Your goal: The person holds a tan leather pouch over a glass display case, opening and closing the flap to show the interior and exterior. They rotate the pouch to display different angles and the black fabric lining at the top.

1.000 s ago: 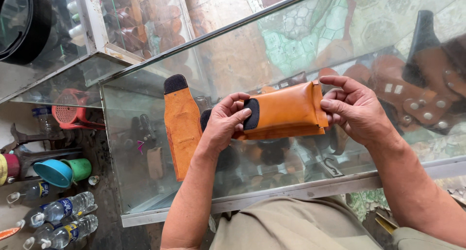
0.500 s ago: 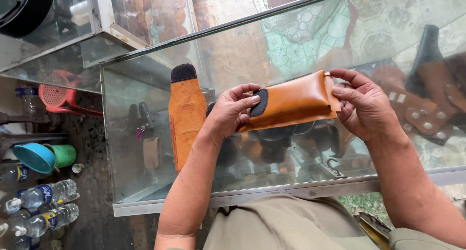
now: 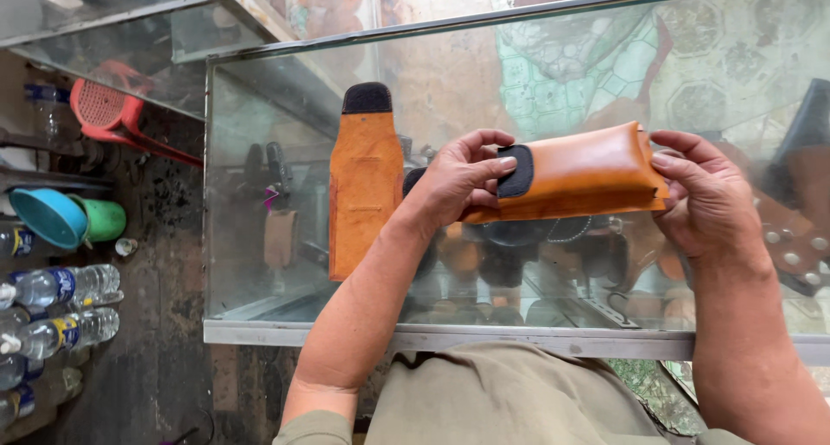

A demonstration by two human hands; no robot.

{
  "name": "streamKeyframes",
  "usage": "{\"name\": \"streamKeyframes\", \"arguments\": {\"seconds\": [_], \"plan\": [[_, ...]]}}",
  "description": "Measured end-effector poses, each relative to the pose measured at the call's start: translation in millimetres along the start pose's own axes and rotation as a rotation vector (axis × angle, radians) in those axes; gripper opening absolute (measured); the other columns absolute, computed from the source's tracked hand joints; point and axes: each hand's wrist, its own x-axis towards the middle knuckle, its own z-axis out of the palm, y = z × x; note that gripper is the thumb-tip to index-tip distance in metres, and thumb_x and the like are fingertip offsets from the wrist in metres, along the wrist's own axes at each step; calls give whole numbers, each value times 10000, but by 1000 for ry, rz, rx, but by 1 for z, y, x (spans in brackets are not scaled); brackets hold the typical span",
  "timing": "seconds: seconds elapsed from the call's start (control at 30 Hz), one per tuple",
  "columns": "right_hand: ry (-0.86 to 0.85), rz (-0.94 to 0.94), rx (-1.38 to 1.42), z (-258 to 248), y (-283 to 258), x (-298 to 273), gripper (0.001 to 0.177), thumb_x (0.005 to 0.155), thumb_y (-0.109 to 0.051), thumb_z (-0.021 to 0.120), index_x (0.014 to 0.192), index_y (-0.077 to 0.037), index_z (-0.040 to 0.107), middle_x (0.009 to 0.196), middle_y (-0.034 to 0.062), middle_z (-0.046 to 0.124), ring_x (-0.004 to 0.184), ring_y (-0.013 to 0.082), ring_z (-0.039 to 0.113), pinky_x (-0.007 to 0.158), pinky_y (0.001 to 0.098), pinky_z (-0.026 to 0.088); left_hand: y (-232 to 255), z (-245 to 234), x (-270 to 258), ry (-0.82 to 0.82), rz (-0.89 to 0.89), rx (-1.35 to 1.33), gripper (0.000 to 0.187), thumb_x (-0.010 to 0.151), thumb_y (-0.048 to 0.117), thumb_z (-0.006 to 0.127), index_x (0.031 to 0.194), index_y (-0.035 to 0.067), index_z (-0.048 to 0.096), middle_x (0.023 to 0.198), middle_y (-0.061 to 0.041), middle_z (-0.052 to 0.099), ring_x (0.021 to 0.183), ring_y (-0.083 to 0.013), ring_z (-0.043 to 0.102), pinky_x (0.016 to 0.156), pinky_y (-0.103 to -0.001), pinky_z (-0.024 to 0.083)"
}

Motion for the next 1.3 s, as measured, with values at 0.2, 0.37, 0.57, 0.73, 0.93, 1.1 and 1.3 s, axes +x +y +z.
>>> {"name": "streamKeyframes", "arguments": {"seconds": [0.2,0.37,0.57,0.73,0.93,1.1,1.3], "plan": [[70,-132,-236,-2,5,-2,318,953,-57,708,1266,-92,668,972,18,718,821,54,719,751,134,612,2,6,-5,-51,32,11,377,905,143,718,1253,40,619,990,-100,598,610,-98,585,554,-283,643],[24,-296,-811,-9,5,-14,252,1138,-39,655,1388,-30,632,1020,99,649,781,132,603,594,241,499,3,8,-11,-78,34,241,329,976,133,578,1303,108,606,907,-51,579,661,-140,664,560,-302,648],[-28,-297,-951,-21,12,-10,247,1180,3,596,1427,24,603,925,130,602,729,156,568,570,262,483,23,-2,-36,155,183,704,395,898,144,528,1280,155,628,866,39,704,599,-97,753,562,-223,610],[-40,-250,-1051,-26,9,-15,277,1168,-20,603,1442,16,605,943,144,627,737,170,581,609,287,511,-13,-28,-23,169,512,1317,512,789,217,643,1299,197,603,1088,-59,598,947,-305,688,827,-483,540],[11,-303,-1237,-44,11,-12,271,1126,-25,700,1391,15,664,940,118,586,788,158,518,654,304,467,-13,-41,-26,303,756,1391,440,804,221,687,1237,163,634,1079,-53,610,961,-304,660,804,-425,553],[-95,-552,-1232,0,-5,-37,294,1152,36,702,1419,97,596,1335,223,548,1131,288,575,987,356,473,2,-58,-32,307,784,1407,430,788,210,722,1210,154,662,1115,-21,637,994,-285,566,859,-400,532],[-545,-930,-1458,52,-5,-38,646,777,-238,863,1327,21,644,1567,325,539,1442,442,538,1272,526,425,5,-55,-36,299,789,1478,470,727,265,770,1180,172,686,1116,-5,587,1001,-293,498,761,-452,477]]}}
